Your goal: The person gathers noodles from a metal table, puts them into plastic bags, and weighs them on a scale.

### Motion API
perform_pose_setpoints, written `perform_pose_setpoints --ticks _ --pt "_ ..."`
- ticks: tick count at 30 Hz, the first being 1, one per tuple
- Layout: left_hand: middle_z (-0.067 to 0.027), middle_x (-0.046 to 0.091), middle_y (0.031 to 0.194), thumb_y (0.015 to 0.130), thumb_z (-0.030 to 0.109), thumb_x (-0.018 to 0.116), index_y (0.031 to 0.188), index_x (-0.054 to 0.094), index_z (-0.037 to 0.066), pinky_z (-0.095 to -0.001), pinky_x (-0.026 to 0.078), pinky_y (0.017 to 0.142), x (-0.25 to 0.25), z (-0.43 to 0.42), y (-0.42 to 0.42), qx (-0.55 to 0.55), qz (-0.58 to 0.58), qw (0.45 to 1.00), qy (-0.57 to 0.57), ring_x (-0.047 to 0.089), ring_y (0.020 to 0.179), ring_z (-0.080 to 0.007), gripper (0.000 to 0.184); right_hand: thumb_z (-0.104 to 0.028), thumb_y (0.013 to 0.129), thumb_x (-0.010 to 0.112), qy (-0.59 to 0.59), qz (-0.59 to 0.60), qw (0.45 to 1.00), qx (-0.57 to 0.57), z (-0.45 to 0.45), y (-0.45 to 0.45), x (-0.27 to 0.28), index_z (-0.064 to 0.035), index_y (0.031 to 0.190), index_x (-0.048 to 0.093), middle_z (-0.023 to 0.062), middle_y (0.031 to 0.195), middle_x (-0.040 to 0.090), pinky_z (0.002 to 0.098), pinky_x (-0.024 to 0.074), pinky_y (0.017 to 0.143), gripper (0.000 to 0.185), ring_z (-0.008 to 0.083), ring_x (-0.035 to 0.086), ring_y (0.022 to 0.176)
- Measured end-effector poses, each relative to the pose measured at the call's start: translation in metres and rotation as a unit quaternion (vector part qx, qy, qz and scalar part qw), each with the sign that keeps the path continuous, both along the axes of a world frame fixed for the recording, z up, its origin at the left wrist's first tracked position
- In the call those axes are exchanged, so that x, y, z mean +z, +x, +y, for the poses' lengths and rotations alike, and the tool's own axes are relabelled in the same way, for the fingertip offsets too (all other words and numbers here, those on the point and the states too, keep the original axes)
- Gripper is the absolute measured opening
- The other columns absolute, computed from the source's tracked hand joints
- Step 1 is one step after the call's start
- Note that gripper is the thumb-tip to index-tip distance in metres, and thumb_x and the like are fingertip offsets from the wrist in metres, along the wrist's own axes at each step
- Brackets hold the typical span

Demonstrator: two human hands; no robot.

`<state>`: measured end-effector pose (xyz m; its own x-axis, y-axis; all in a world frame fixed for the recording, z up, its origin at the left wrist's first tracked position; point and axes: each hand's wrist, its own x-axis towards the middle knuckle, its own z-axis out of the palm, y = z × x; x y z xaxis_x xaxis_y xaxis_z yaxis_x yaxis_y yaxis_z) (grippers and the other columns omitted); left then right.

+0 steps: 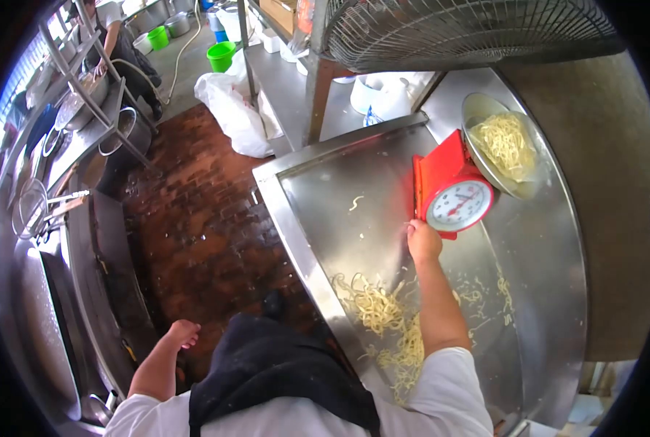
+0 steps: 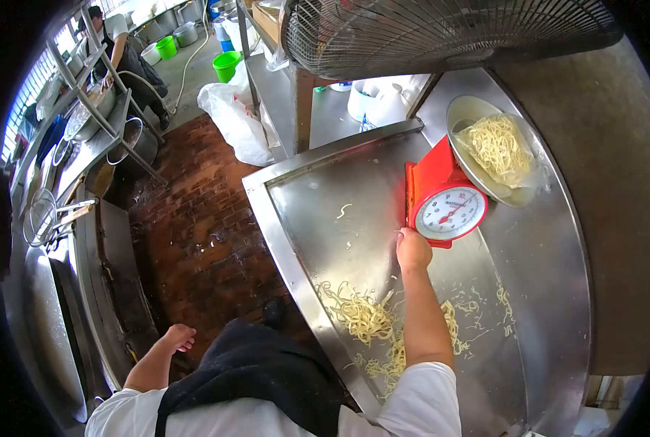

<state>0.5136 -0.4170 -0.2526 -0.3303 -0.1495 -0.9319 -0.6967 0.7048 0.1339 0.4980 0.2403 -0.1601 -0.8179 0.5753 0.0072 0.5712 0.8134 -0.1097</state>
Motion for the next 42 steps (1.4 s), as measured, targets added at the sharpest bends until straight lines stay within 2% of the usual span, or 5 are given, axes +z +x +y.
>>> perform_pose_setpoints --ticks 13,22,31,35,42 --pt "-0.0059 0.06 0.073 0.083 0.027 0.059 0.092 0.062 0.006 -0.0278 0.044 0.04 0.01 0.01 -0.017 0.03 0.036 0.997 0.059 0.055 0.052 -0.0152 0.023 -0.029 0.079 0.055 -0.17 0.114 0.978 0.045 -0.082 -0.106 -0.038 -0.0054 0.113 0.055 0.0225 0.13 0.044 0.0409 0.0318 0.103 0.041 0.0348 0.038 0.125" --pt "-0.0081 0.061 0.077 0.089 0.032 0.052 0.101 0.057 0.005 -0.0321 0.046 0.043 -0.023 -0.007 -0.04 -0.056 -0.043 0.997 0.01 0.056 0.053 -0.0173 0.03 -0.032 0.091 0.044 -0.063 -0.022 0.974 0.217 -0.146 0.078 -0.004 -0.0012 0.134 0.036 0.0149 0.145 0.028 0.048 0.0177 0.11 0.054 0.0296 0.026 0.134" --pt "-0.0067 0.061 0.073 0.084 0.034 0.058 0.095 0.06 0.006 -0.0324 0.048 0.043 -0.031 0.062 -0.132 -0.187 0.034 0.978 0.084 0.058 0.053 -0.0164 0.03 -0.02 0.077 0.065 -0.081 0.145 0.97 -0.176 -0.063 0.169 0.054 -0.0052 0.082 0.066 0.0141 0.089 0.066 0.0373 0.0498 0.07 0.015 0.0298 0.062 0.076" --pt "-0.0047 0.063 0.074 0.081 0.037 0.062 0.098 0.062 0.007 -0.0323 0.049 0.044 -0.037 0.098 -0.146 -0.203 0.079 0.966 0.14 0.059 0.055 -0.0139 0.035 -0.01 0.083 0.06 -0.146 0.269 0.951 -0.046 -0.05 0.167 0.084 -0.0027 0.091 0.064 0.009 0.07 0.061 0.0298 0.0469 0.056 0.012 0.0169 0.058 0.059" --pt "-0.0056 0.064 0.071 0.08 0.045 0.06 0.09 0.065 0.006 -0.0332 0.051 0.045 -0.059 0.109 -0.109 -0.229 0.06 0.961 0.145 0.06 0.055 -0.0174 0.04 -0.005 0.084 0.057 -0.606 0.376 0.691 -0.116 -0.048 0.2 0.193 -0.0027 0.105 0.06 0.0036 0.066 0.057 0.0247 0.0476 0.056 0.021 0.0157 0.06 0.064"
